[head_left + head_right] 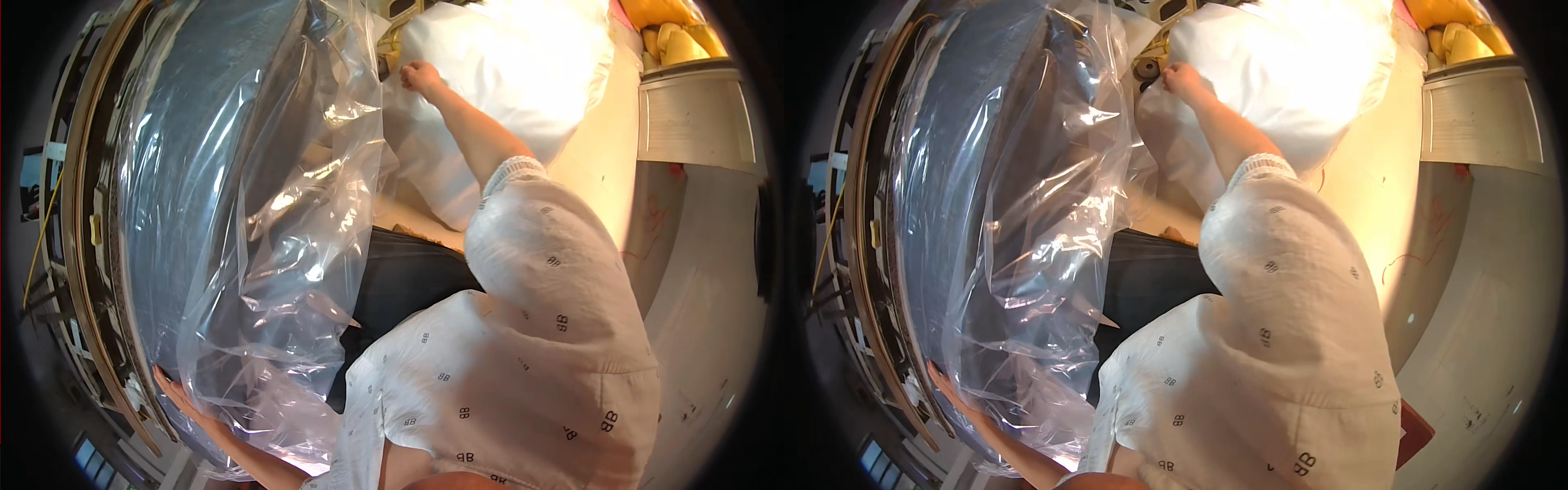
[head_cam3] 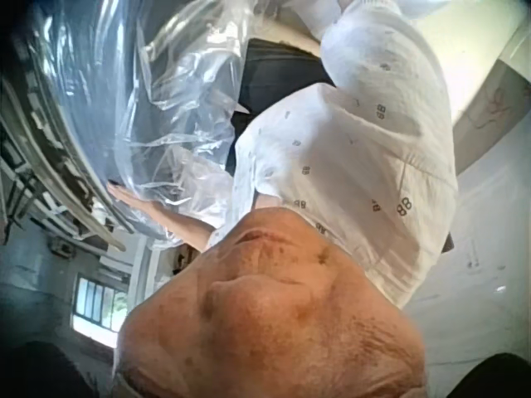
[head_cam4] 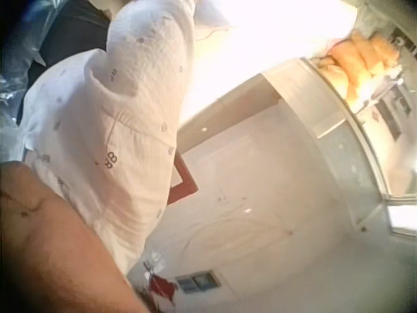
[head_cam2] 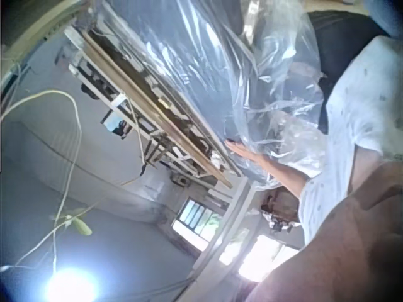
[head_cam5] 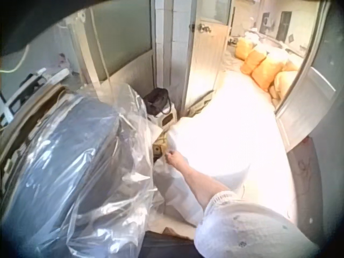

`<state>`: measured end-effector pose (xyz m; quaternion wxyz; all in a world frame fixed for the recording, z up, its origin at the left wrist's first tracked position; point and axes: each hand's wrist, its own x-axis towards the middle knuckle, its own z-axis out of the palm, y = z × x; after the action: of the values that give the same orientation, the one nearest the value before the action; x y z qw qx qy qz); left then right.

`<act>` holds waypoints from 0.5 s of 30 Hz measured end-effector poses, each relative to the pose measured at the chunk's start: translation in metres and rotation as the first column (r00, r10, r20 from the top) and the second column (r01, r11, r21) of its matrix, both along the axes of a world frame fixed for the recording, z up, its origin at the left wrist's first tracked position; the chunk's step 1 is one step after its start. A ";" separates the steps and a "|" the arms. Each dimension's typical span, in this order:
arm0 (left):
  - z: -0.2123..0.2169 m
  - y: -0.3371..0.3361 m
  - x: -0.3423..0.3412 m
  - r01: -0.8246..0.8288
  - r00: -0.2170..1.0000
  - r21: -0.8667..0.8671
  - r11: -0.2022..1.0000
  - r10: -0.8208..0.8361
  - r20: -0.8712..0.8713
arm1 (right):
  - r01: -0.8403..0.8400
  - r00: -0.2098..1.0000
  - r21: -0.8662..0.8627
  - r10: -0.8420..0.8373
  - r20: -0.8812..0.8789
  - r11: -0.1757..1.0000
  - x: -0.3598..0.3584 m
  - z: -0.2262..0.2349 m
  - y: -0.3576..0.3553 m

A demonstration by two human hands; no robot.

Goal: Covering a large foam or cushion component with a clear plastic sheet.

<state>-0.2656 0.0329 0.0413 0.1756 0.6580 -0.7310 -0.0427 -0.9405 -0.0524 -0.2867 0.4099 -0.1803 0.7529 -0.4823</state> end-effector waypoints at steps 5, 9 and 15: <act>-0.007 -0.017 0.003 0.013 0.996 0.024 1.000 -0.011 -0.086 | -0.031 0.950 0.278 0.115 -0.290 0.960 -0.020 -0.081 0.007; -0.003 -0.009 0.003 -0.046 0.998 0.015 0.999 0.047 -0.038 | 0.091 0.897 0.607 0.199 -0.393 0.790 -0.006 -0.040 0.029; -0.006 -0.012 0.009 -0.055 0.998 0.006 0.998 0.055 -0.006 | 0.336 0.750 0.689 0.259 -0.608 0.643 -0.022 -0.012 0.088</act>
<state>-0.2565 0.0210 0.0352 0.1772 0.6780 -0.7121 -0.0421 -0.9626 0.0360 -0.2983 0.1418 -0.1303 0.9808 -0.0307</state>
